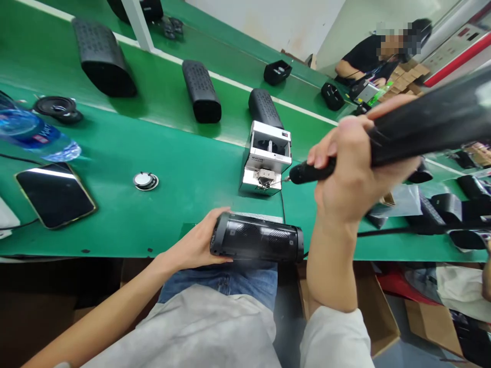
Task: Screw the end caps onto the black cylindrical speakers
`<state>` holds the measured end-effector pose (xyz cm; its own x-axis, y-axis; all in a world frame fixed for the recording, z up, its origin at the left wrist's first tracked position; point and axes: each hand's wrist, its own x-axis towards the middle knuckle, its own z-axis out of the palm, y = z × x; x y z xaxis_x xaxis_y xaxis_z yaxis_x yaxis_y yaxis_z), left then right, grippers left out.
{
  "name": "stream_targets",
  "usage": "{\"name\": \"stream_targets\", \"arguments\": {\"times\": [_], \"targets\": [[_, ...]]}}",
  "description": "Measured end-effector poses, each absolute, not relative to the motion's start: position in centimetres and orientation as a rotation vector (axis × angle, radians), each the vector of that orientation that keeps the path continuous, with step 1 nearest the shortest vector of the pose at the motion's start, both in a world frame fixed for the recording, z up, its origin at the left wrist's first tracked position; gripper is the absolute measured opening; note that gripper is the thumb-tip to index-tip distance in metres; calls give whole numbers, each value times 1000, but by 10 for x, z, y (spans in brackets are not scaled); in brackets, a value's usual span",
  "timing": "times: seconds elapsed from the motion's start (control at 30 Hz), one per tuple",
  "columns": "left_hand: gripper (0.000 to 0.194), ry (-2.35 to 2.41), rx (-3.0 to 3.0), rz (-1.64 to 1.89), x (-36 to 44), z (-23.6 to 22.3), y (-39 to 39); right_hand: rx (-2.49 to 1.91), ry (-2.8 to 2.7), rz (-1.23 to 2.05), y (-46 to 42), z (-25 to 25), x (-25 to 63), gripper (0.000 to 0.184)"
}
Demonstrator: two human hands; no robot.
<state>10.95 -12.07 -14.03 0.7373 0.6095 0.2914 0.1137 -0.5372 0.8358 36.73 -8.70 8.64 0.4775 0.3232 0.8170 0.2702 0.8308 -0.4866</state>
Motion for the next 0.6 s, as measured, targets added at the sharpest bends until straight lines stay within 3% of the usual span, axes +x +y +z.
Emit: {"name": "stream_targets", "arguments": {"times": [0.2, 0.6], "targets": [[133, 568, 2075, 707, 109, -141, -122, -774, -1149, 15, -43, 67, 378, 20], [133, 577, 2081, 681, 109, -141, -120, -904, -1076, 77, -47, 59, 373, 24]]}}
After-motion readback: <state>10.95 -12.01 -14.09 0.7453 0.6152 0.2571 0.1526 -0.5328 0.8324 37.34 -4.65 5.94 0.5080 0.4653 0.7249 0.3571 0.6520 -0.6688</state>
